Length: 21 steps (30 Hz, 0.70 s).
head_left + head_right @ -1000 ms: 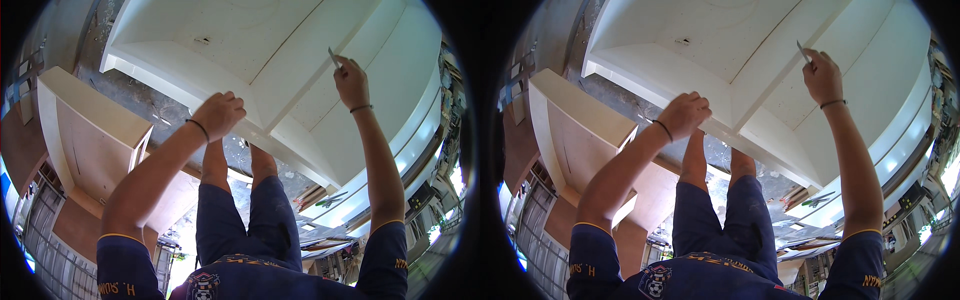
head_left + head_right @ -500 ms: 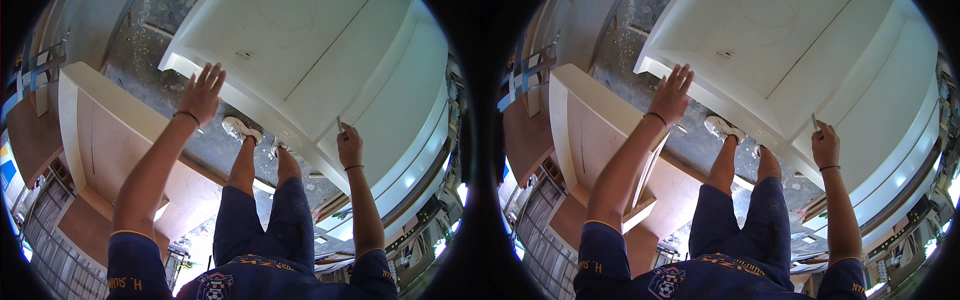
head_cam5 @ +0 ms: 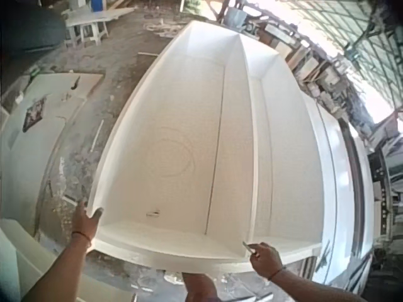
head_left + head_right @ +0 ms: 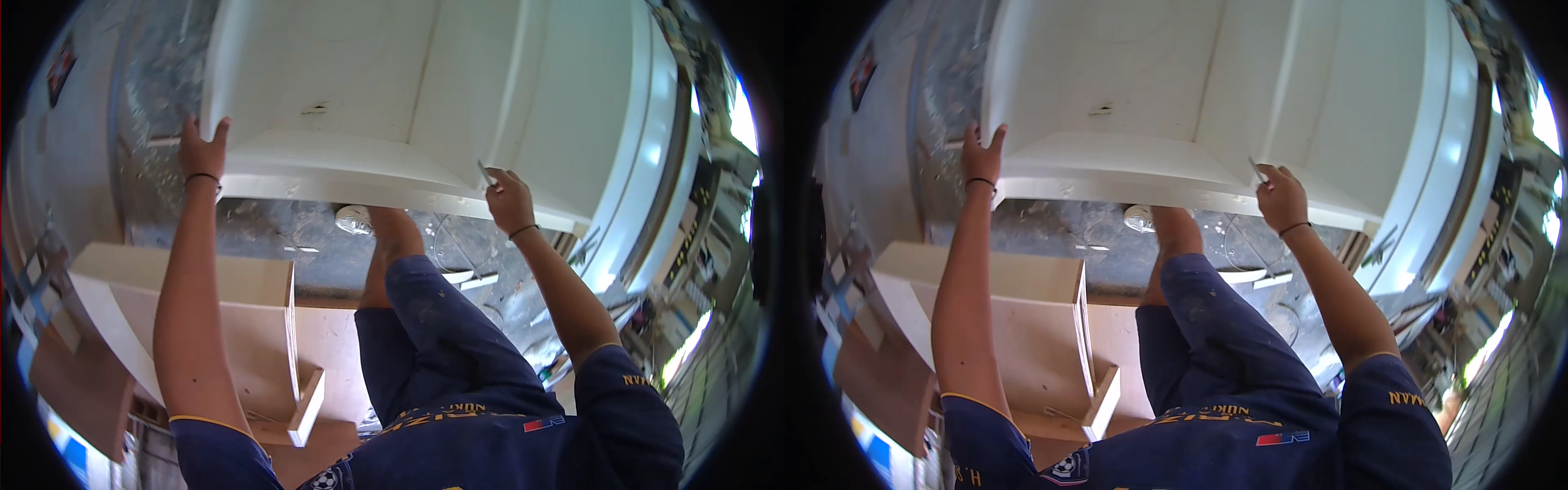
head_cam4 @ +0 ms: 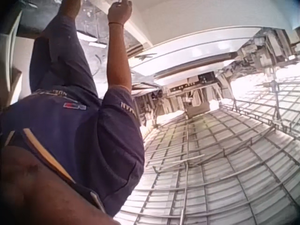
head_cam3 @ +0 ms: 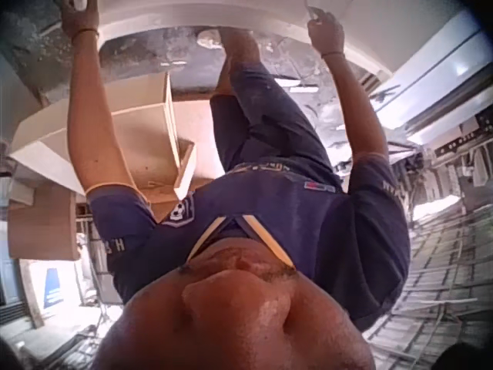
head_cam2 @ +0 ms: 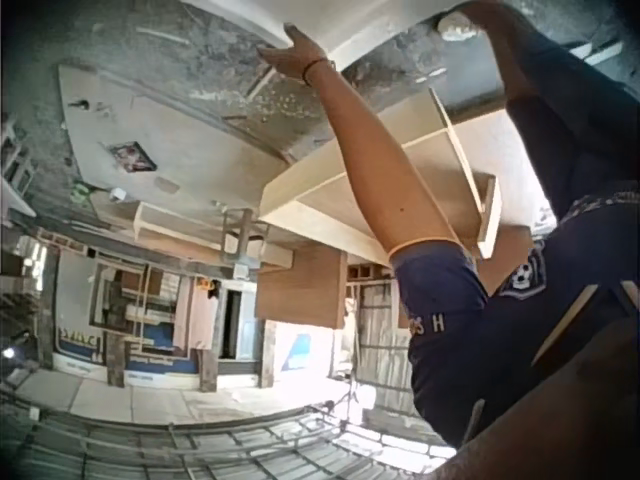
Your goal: The person trims the excess edge banding along the edges of a white wooden cabinet using a utility blade, peels away the cut strips, and presses and smooths the trimmed edges by hand.
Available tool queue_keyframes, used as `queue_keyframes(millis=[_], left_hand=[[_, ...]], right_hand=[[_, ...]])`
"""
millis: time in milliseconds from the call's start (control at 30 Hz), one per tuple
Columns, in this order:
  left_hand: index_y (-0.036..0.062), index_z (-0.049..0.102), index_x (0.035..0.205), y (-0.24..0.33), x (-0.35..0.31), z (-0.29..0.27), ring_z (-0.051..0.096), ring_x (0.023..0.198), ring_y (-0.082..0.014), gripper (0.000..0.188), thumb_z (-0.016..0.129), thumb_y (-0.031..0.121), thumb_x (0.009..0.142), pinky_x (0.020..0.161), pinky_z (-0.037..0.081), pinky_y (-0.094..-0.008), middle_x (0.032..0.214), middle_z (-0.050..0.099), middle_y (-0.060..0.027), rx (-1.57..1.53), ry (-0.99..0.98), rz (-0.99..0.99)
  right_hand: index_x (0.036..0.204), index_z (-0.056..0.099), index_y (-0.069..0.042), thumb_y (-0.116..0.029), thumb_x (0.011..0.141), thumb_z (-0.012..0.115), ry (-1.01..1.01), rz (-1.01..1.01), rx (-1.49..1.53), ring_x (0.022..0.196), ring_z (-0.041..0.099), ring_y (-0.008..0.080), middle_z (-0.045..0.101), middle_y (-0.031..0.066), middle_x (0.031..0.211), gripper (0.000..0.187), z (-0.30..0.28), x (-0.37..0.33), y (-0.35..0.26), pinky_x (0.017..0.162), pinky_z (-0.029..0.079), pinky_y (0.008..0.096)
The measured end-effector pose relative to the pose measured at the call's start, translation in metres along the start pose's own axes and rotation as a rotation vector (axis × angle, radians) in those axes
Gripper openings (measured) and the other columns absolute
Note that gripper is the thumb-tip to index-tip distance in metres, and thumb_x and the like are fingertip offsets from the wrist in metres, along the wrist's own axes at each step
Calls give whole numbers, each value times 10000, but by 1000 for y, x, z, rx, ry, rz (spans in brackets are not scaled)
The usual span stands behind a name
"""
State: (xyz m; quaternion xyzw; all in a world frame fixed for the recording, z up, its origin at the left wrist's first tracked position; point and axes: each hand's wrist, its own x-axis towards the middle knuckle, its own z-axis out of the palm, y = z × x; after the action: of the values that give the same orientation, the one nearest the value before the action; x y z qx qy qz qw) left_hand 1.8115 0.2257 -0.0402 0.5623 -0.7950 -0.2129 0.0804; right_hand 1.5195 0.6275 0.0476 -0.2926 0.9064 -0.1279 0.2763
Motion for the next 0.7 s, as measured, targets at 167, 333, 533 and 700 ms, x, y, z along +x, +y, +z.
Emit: queue_keyframes(millis=[167,333,533,700], left_hand=[[25,463,1033,23,28,18,596,809,-426,399,485,400,898,666,468,-514,897,624,-229,284,-60,56],[28,433,962,29,18,20,595,759,-424,308,446,334,926,607,459,-513,845,615,-229,242,-55,122],[2,439,989,35,22,17,592,790,-422,320,452,316,926,636,454,-503,881,594,-237,210,-62,102],[0,440,992,38,23,13,588,792,-423,320,444,314,929,639,444,-504,851,592,-233,165,-105,53]], right_hand=[[1076,617,-122,-63,737,536,-94,36,-196,739,586,306,562,118,825,354,-6,-5,-6,696,492,401],[1051,619,-149,-81,772,551,-174,15,-385,835,585,261,561,97,840,294,2,-7,-17,672,507,401],[1041,616,-115,-77,776,538,-185,171,-373,829,589,295,564,133,835,279,14,-2,-28,700,500,409],[1030,620,-109,-82,770,528,-202,308,-337,818,594,332,581,165,854,277,21,6,-33,740,485,428]])
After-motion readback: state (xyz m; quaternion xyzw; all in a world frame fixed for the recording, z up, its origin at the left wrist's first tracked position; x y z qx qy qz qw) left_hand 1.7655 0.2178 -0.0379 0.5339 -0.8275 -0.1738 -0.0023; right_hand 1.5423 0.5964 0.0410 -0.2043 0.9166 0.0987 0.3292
